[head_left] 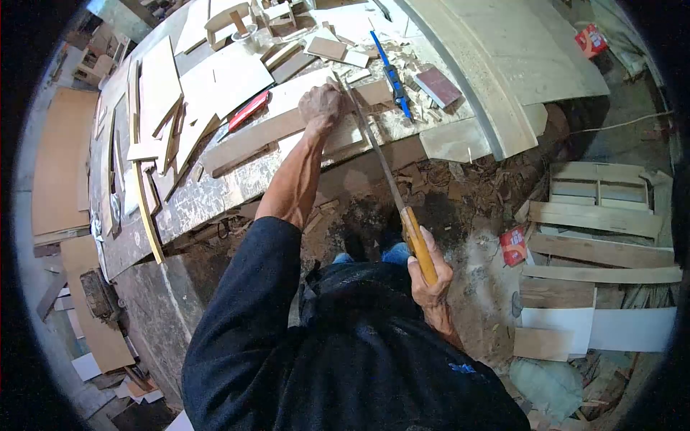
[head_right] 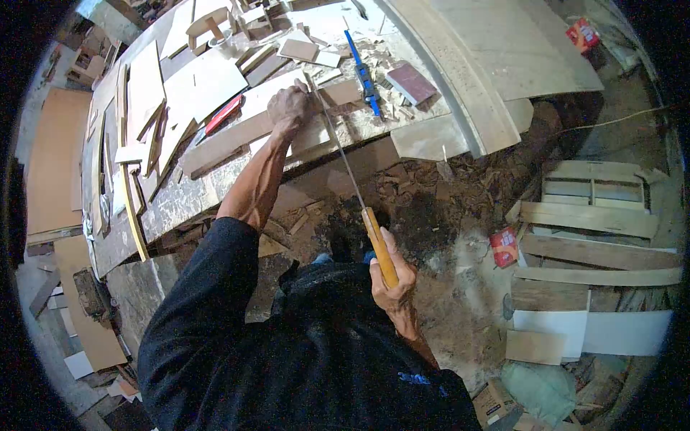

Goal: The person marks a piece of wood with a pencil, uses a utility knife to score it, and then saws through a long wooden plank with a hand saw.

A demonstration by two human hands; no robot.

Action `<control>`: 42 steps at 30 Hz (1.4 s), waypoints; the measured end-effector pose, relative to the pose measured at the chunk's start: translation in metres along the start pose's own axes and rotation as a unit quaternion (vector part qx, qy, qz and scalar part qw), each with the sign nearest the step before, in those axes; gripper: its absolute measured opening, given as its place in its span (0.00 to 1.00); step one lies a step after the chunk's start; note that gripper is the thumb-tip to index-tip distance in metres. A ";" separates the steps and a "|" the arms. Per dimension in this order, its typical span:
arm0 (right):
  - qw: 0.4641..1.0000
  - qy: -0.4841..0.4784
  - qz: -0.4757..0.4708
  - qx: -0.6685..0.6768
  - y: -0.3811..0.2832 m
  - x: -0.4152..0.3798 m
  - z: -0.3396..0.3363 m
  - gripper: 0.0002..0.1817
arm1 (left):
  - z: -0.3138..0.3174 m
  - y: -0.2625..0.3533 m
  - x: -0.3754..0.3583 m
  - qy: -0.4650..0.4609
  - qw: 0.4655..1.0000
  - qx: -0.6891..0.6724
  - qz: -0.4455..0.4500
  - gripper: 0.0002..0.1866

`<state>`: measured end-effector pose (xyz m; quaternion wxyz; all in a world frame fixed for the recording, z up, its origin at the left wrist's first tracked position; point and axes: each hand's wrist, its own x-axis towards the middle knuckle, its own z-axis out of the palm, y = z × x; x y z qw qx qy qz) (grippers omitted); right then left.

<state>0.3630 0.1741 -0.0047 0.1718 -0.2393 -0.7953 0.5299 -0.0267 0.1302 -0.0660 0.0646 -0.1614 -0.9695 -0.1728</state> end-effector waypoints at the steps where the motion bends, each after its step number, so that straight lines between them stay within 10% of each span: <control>1: 1.000 0.001 0.007 0.006 -0.002 0.000 0.000 0.28 | 0.003 -0.002 0.000 0.007 1.000 -0.022 0.006 0.22; 25: 0.996 0.029 -0.082 -0.022 0.011 0.018 0.028 0.29 | 0.027 -0.010 0.007 0.030 0.998 -0.062 -0.003 0.27; 31: 0.999 -0.027 0.030 -0.002 -0.008 0.017 0.024 0.30 | 0.013 -0.006 0.001 0.038 0.998 -0.055 0.014 0.29; 42: 0.993 0.043 -0.106 -0.015 0.021 0.061 0.059 0.32 | 0.004 -0.004 -0.002 0.006 0.999 -0.015 0.046 0.28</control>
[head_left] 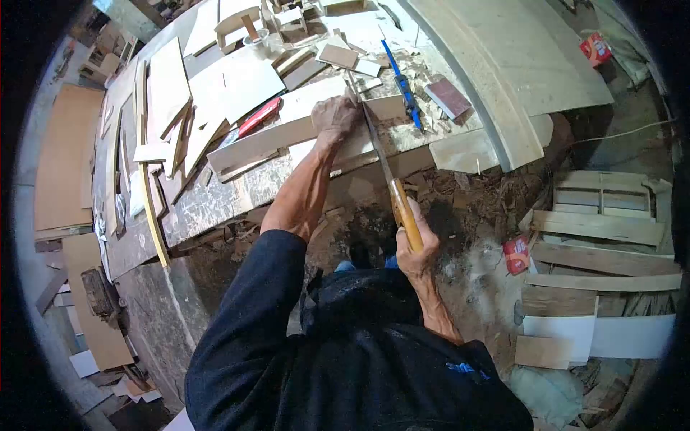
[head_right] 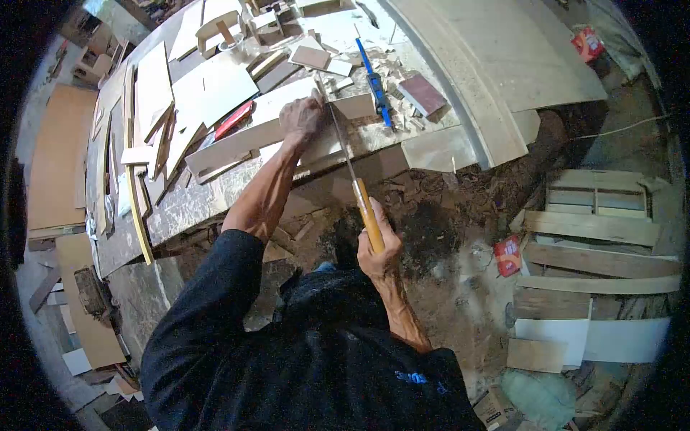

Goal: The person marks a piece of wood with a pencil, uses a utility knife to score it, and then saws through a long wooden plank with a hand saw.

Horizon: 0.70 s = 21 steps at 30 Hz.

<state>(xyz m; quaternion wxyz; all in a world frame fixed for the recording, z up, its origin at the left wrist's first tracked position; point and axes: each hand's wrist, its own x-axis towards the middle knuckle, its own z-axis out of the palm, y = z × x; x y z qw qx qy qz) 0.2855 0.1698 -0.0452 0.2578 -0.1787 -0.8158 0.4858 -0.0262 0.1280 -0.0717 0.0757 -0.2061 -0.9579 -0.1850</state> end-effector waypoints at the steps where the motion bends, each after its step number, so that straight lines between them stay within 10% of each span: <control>1: 1.000 0.003 0.000 -0.001 -0.001 0.000 0.000 0.32 | -0.001 0.002 0.001 -0.009 1.000 0.001 -0.023 0.28; 8: 0.997 -0.009 0.046 0.061 0.007 -0.008 0.002 0.29 | 0.000 -0.006 -0.001 0.026 0.998 -0.007 0.053 0.31; 13: 0.999 0.014 -0.001 0.045 0.016 -0.012 0.009 0.30 | -0.023 -0.033 0.011 -0.176 0.955 -0.035 0.237 0.24; 21: 0.999 -0.001 0.002 0.051 0.008 -0.011 0.002 0.31 | -0.023 -0.030 -0.014 -0.120 0.975 -0.015 0.187 0.12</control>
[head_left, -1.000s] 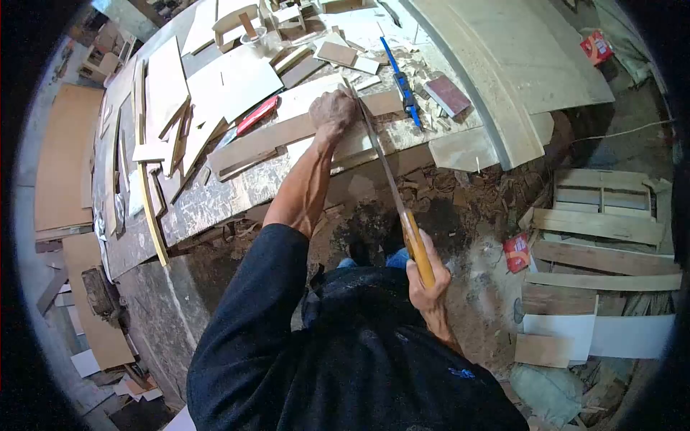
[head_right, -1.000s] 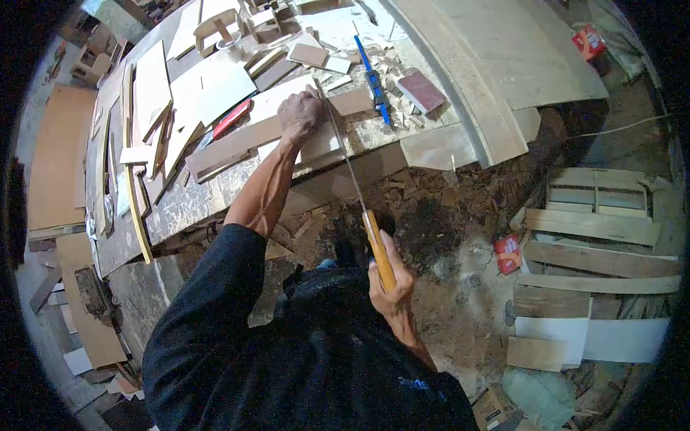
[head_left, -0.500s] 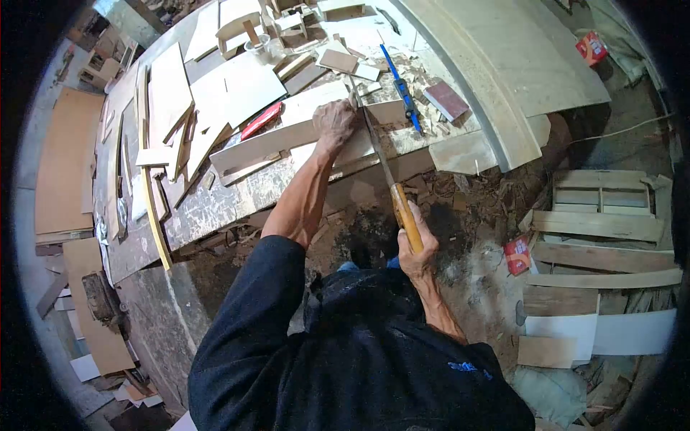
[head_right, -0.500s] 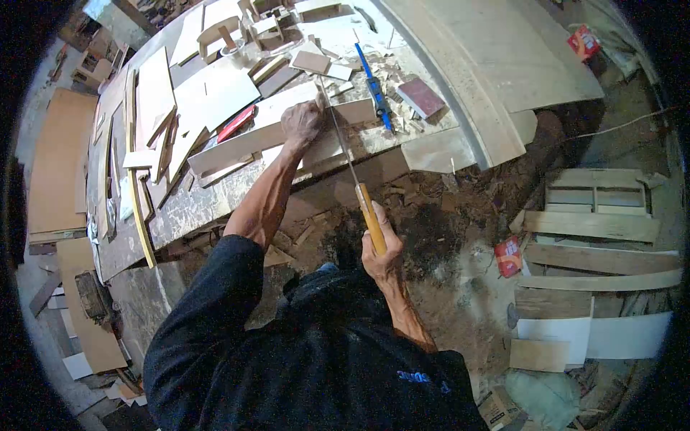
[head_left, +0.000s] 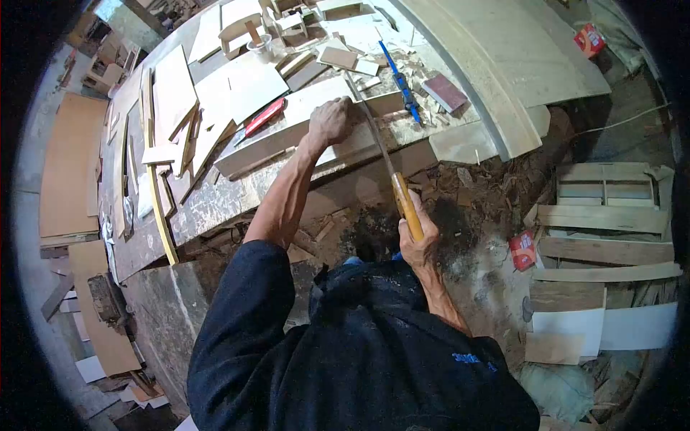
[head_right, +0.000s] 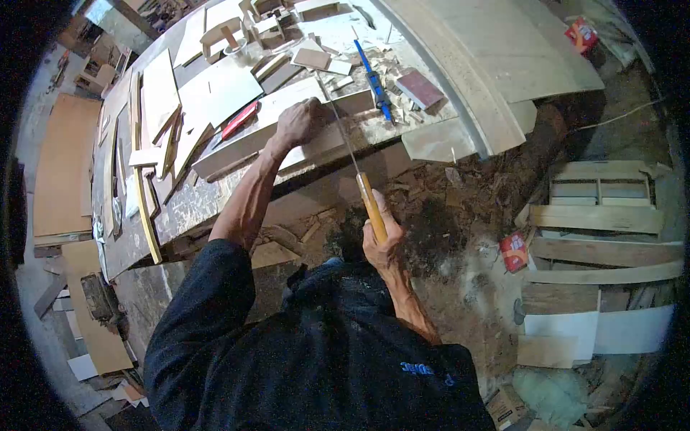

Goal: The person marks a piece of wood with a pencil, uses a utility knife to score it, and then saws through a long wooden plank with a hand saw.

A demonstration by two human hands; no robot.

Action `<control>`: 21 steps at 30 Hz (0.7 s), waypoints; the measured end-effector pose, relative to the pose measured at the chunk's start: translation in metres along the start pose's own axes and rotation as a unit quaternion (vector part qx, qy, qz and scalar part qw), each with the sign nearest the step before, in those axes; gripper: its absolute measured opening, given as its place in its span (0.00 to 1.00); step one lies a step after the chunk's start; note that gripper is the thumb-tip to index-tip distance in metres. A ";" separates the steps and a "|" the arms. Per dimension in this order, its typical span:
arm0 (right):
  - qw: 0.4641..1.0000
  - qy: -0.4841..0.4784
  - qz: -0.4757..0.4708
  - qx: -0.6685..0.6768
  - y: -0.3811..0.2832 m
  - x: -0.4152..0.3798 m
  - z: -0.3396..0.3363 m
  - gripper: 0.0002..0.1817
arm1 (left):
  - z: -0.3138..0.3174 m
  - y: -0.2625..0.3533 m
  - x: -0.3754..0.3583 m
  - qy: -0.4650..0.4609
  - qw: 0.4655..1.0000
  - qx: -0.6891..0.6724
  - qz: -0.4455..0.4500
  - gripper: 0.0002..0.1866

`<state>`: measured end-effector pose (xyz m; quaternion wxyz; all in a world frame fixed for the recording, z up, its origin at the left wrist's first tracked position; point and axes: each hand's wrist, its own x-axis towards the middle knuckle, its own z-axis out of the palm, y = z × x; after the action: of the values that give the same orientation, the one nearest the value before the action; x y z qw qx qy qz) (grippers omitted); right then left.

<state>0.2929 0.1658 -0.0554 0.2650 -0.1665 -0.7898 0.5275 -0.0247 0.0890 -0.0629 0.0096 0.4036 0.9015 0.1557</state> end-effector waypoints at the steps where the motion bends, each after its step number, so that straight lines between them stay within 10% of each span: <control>1: 1.000 0.004 -0.006 0.003 -0.002 0.001 -0.001 0.31 | 0.002 0.003 -0.007 0.033 0.999 0.016 0.005 0.12; 21: 1.000 0.000 -0.004 -0.007 -0.007 -0.017 -0.009 0.32 | 0.027 0.044 -0.048 0.238 0.963 0.122 0.024 0.21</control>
<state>0.3125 0.1604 -0.0500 0.2657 -0.1652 -0.7941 0.5211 0.0433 0.0888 -0.0816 -0.2584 0.3748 0.8799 0.1364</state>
